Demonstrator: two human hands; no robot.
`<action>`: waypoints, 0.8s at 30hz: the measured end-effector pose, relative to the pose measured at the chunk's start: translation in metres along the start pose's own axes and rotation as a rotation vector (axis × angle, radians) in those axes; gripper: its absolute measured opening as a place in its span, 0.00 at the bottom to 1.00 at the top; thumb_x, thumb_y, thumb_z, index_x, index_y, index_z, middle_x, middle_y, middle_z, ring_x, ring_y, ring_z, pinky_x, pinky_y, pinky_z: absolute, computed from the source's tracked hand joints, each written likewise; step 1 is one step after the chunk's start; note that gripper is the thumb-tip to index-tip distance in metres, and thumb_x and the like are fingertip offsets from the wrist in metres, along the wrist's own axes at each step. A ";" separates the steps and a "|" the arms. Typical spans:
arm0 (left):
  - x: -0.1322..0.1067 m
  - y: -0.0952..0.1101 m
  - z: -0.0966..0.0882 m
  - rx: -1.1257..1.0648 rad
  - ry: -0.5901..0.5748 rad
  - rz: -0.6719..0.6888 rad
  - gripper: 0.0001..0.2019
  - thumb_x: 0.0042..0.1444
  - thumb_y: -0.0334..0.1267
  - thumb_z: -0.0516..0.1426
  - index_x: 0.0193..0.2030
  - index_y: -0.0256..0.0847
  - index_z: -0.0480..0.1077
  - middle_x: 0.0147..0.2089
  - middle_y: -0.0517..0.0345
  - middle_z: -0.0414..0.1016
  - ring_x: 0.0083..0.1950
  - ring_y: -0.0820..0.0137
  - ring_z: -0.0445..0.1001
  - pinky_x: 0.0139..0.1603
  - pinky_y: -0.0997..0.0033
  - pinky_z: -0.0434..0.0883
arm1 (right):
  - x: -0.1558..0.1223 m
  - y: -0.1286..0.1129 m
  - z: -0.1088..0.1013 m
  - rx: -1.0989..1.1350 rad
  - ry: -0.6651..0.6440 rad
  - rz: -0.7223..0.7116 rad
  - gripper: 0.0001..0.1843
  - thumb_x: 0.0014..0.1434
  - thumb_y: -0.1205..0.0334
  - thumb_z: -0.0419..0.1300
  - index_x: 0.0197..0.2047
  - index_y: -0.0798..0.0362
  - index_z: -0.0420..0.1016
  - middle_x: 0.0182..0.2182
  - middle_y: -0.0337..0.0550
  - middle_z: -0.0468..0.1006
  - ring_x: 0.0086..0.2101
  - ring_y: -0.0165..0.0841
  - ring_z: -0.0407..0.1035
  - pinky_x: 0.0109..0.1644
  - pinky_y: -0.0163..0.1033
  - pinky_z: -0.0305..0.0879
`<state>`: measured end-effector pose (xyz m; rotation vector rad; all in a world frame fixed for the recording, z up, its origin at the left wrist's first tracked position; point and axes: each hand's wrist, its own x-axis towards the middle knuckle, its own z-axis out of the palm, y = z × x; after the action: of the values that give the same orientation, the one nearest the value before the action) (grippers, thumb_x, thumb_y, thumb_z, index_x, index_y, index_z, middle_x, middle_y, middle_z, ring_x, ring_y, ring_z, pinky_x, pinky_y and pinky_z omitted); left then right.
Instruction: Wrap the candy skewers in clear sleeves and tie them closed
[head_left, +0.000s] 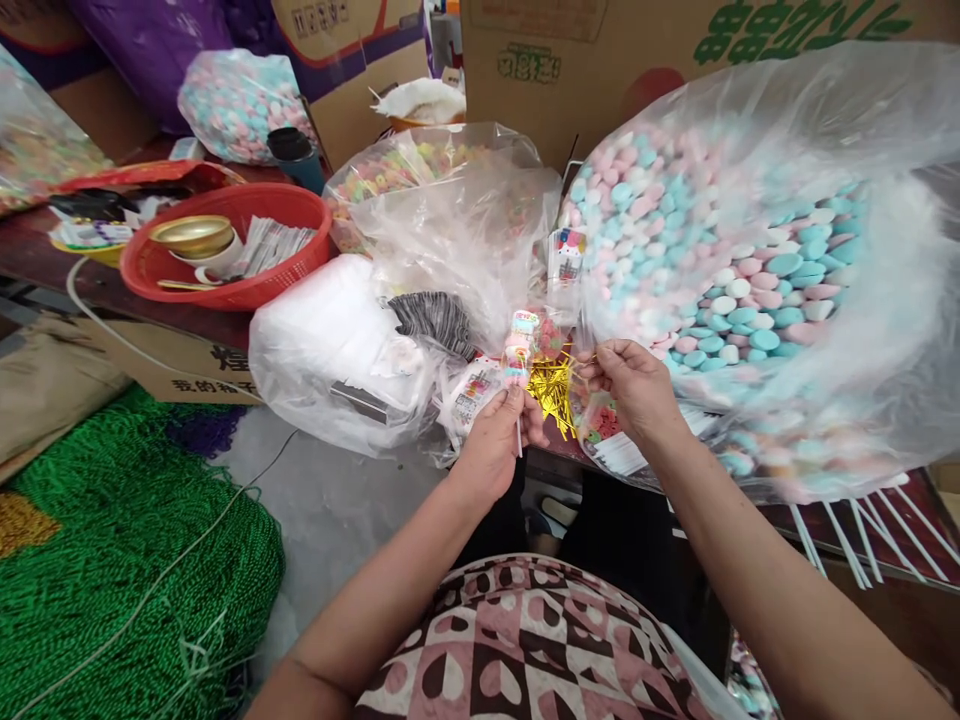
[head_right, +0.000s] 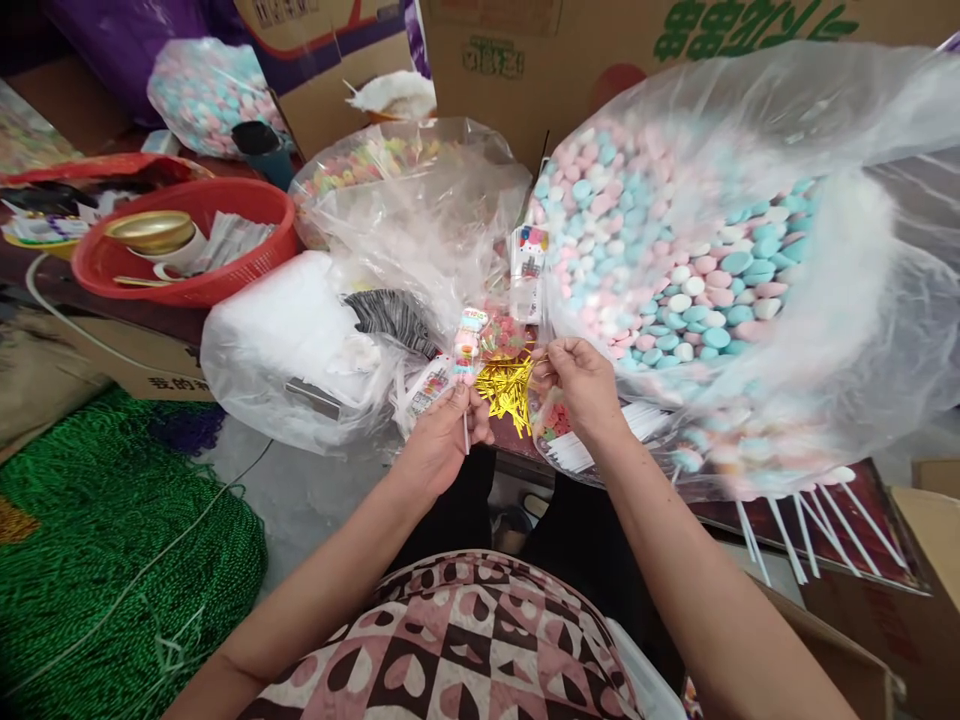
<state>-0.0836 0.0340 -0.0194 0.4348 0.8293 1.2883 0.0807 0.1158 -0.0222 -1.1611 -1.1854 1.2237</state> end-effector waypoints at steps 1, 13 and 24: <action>0.003 -0.001 0.003 0.024 0.015 0.024 0.18 0.53 0.51 0.61 0.32 0.36 0.66 0.28 0.62 0.69 0.23 0.79 0.67 0.27 0.76 0.69 | -0.004 -0.003 0.002 0.070 0.002 0.021 0.15 0.51 0.51 0.67 0.29 0.53 0.71 0.30 0.40 0.79 0.25 0.25 0.70 0.26 0.31 0.66; 0.016 -0.014 0.016 0.191 -0.027 0.049 0.17 0.55 0.52 0.58 0.32 0.38 0.65 0.22 0.67 0.63 0.19 0.81 0.63 0.19 0.79 0.59 | -0.046 -0.011 0.010 -0.004 -0.029 -0.055 0.08 0.58 0.55 0.62 0.35 0.50 0.71 0.32 0.39 0.80 0.27 0.30 0.74 0.30 0.36 0.71; 0.010 -0.016 0.016 0.230 -0.046 0.043 0.16 0.55 0.51 0.58 0.30 0.38 0.64 0.21 0.67 0.62 0.19 0.81 0.62 0.19 0.79 0.58 | -0.059 -0.007 -0.007 -1.019 -0.184 -0.618 0.13 0.63 0.63 0.53 0.35 0.52 0.80 0.29 0.47 0.80 0.30 0.35 0.74 0.33 0.38 0.68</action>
<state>-0.0606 0.0418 -0.0228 0.6661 0.9376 1.2220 0.0882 0.0572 -0.0161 -1.2142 -2.2199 0.2009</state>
